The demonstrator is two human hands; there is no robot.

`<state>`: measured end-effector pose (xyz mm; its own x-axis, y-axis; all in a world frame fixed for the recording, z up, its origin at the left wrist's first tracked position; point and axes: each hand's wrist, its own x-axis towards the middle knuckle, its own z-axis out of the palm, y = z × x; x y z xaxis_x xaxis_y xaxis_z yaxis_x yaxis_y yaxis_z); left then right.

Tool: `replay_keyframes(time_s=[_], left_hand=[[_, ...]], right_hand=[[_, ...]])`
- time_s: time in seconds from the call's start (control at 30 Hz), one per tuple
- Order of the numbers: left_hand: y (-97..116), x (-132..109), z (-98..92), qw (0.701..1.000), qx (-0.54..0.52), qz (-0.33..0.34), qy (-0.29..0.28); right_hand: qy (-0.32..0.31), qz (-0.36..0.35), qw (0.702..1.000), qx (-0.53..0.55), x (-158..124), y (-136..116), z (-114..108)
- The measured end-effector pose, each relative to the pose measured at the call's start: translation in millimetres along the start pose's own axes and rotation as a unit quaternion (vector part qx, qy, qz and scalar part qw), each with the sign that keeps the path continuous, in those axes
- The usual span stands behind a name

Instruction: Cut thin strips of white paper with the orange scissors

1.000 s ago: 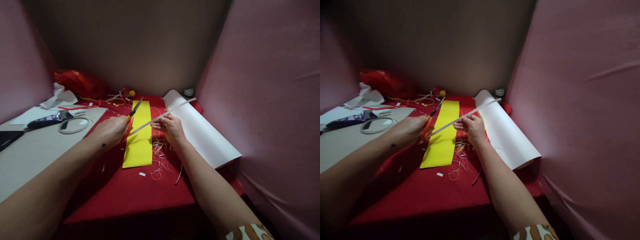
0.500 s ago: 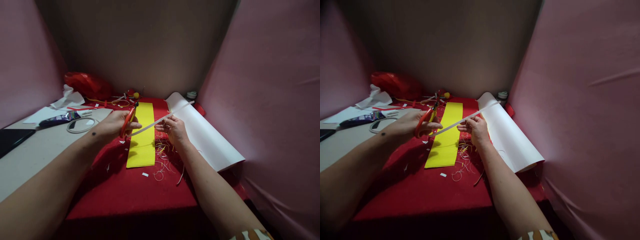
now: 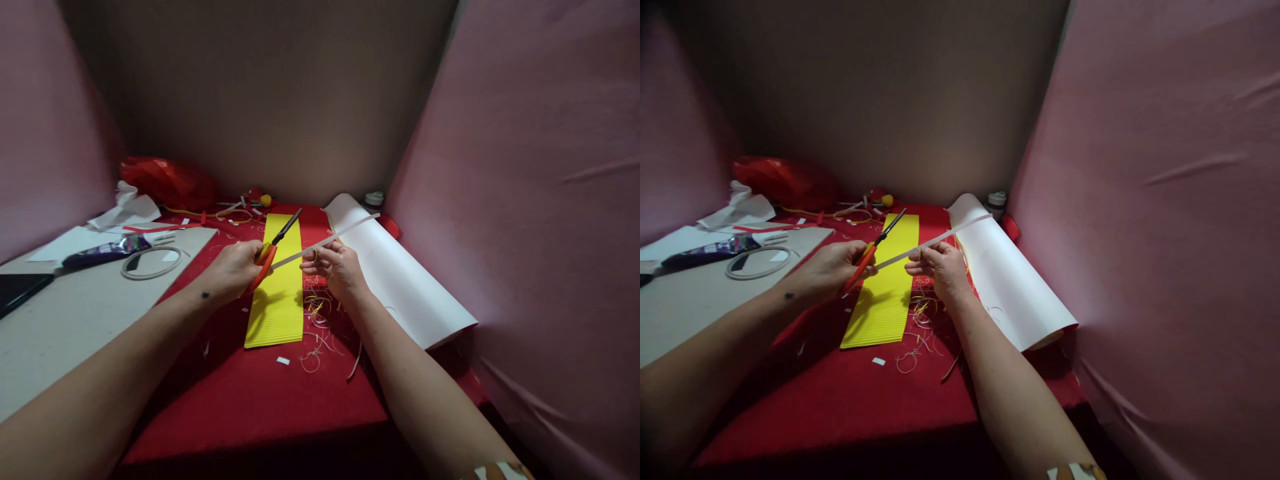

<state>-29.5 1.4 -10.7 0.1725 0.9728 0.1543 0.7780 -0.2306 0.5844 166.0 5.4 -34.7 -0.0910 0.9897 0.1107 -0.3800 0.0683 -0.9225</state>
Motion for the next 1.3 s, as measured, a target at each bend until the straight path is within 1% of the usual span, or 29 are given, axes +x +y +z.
replay_keyframes(time_s=[0.1,0.17,0.23,0.3,0.33,0.37,0.4,0.43,0.5,0.53,0.57,0.6,0.63,0.67,0.7,0.73,0.77,0.8,0.83,0.93,1.0,1.07,1.17,1.3], left_hand=[[3.5,-0.9,-4.8,0.999,0.040,-0.007,0.015],[6.3,-1.8,-8.7,0.997,0.063,-0.011,0.047],[8.0,-2.8,-11.8,0.994,0.081,-0.012,0.076],[8.3,-3.8,-13.8,0.991,0.095,-0.011,0.093],[8.0,-4.3,-14.3,0.990,0.100,-0.009,0.098],[7.6,-4.7,-14.4,0.990,0.101,-0.006,0.103],[7.1,-5.0,-14.3,0.989,0.100,-0.003,0.105],[6.4,-5.1,-13.8,0.990,0.096,0.000,0.104],[4.7,-4.8,-12.0,0.992,0.075,0.006,0.099],[3.8,-4.4,-10.7,0.994,0.056,0.011,0.093],[3.0,-3.9,-9.1,0.996,0.033,0.017,0.085],[2.5,-3.5,-7.4,0.997,0.006,0.025,0.075],[2.4,-3.4,-5.7,0.997,-0.021,0.033,0.062],[3.1,-3.6,-4.1,0.997,-0.047,0.039,0.046],[4.4,-4.2,-2.8,0.996,-0.070,0.041,0.029],[6.4,-5.3,-1.7,0.995,-0.088,0.039,0.010],[8.8,-6.7,-1.0,0.994,-0.102,0.036,-0.006],[11.2,-8.3,-0.5,0.993,-0.110,0.033,-0.020],[13.5,-10.0,-0.3,0.993,-0.111,0.033,-0.029],[17.0,-13.6,-0.1,0.994,-0.085,0.055,-0.049],[16.7,-14.5,0.1,0.994,-0.058,0.069,-0.063],[15.7,-14.3,0.3,0.995,-0.031,0.074,-0.066],[15.7,-13.4,-0.7,0.996,0.012,0.063,-0.055],[16.2,-11.7,-4.2,0.996,0.070,0.035,-0.034]], right_hand=[[-0.002,0.000,1.000,0.003,1.4,-2.5,-3.1],[-0.031,0.004,1.000,0.000,1.1,-7.6,-7.1],[-0.108,0.022,0.993,-0.033,-0.6,-14.3,-11.3],[-0.203,0.066,0.972,-0.101,-2.4,-19.2,-14.4],[-0.234,0.089,0.958,-0.141,-2.7,-20.0,-15.2],[-0.250,0.101,0.946,-0.181,-2.4,-19.3,-15.5],[-0.244,0.098,0.939,-0.220,-1.4,-17.2,-15.1],[-0.216,0.072,0.940,-0.253,0.2,-14.1,-14.3],[-0.117,-0.022,0.948,-0.295,3.7,-6.8,-11.6],[-0.065,-0.061,0.952,-0.294,5.0,-3.8,-9.9],[-0.032,-0.075,0.958,-0.275,5.6,-1.6,-8.0],[-0.018,-0.066,0.968,-0.240,5.2,-0.4,-5.9],[-0.029,-0.033,0.981,-0.190,3.9,0.0,-3.6],[-0.059,0.017,0.989,-0.134,1.8,-0.1,-1.1],[-0.100,0.073,0.989,-0.081,-0.6,-0.4,1.6],[-0.138,0.127,0.982,-0.039,-3.1,-0.5,4.4],[-0.161,0.165,0.973,-0.011,-5.2,-0.3,7.2],[-0.166,0.181,0.969,0.009,-6.7,0.5,9.6],[-0.153,0.177,0.972,0.024,-7.3,1.5,11.5],[-0.062,0.105,0.991,0.049,-4.2,3.8,11.9],[-0.013,0.063,0.997,0.049,-0.1,2.4,8.0],[0.007,0.029,0.999,0.040,3.4,-1.3,2.8],[0.021,-0.018,0.999,0.026,6.2,-7.9,-3.5],[0.054,-0.054,0.997,0.031,8.4,-12.8,-7.0]])
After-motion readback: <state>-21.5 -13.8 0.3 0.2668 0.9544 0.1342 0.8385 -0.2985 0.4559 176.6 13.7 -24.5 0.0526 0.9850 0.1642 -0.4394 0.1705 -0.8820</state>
